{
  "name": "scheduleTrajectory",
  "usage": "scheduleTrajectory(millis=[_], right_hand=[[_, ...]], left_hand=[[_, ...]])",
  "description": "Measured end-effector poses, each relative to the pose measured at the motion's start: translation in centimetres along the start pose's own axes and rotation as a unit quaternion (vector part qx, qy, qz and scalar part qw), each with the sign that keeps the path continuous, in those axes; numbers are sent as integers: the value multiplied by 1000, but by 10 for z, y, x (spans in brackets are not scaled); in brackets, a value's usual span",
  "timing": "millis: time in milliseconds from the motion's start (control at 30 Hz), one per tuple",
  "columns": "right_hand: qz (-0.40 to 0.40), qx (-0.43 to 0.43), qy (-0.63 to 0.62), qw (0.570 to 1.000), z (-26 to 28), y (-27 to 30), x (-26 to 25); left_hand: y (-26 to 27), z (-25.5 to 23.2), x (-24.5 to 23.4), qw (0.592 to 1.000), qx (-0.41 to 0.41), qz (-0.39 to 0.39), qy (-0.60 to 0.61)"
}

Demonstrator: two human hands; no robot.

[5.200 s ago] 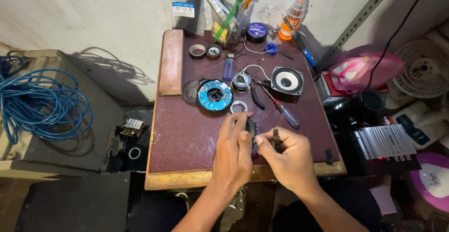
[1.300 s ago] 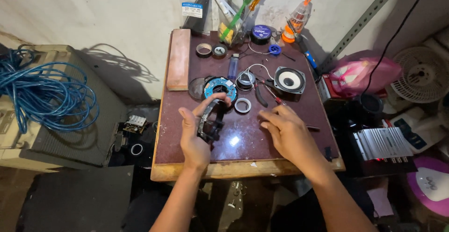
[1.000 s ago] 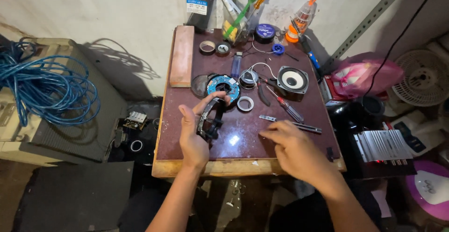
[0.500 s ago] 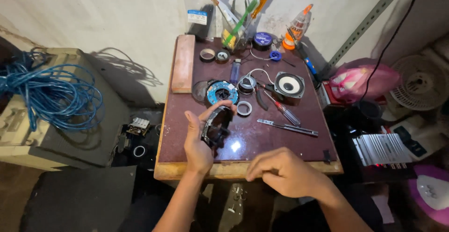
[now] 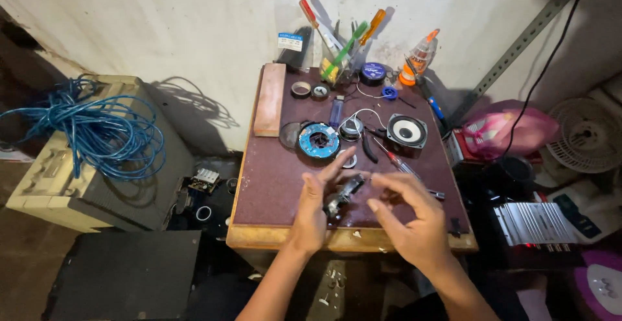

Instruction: The person uses a small metal tool to scrape and clean the surface of a black circular electronic component held in their left hand. They work over a cluttered workbench containing various tools and parts, including a speaker and a blue coil.

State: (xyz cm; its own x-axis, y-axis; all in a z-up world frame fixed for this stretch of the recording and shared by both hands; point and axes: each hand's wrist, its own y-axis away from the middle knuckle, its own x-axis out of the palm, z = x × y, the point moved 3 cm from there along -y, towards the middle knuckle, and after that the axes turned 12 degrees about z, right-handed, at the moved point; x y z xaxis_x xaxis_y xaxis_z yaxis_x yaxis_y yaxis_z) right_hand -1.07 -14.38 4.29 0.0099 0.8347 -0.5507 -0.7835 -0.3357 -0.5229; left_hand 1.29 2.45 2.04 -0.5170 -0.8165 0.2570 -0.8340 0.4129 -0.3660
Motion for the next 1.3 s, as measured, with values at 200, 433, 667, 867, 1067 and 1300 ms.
scheduleTrajectory(millis=[200, 433, 667, 867, 1067, 1300], right_hand=[[97, -106, 23, 989, -2, 0, 0], [-19, -72, 5, 997, -7, -2, -18], [-59, 67, -61, 994, -9, 2, -32], [-63, 76, -73, 992, 1, -5, -32], [-63, 63, -108, 990, -9, -4, -25], [-57, 53, -94, 993, -28, -8, -10]], left_hand=[[-1, -11, 17, 981, -46, 31, -187], [1, 0, 19, 990, -30, -39, -132], [-2, -24, 22, 961, 87, -136, -226], [-4, -36, 34, 942, 127, -157, -269], [-2, -29, 27, 935, 149, -179, -266], [-6, 6, 3, 973, -31, -158, -163]])
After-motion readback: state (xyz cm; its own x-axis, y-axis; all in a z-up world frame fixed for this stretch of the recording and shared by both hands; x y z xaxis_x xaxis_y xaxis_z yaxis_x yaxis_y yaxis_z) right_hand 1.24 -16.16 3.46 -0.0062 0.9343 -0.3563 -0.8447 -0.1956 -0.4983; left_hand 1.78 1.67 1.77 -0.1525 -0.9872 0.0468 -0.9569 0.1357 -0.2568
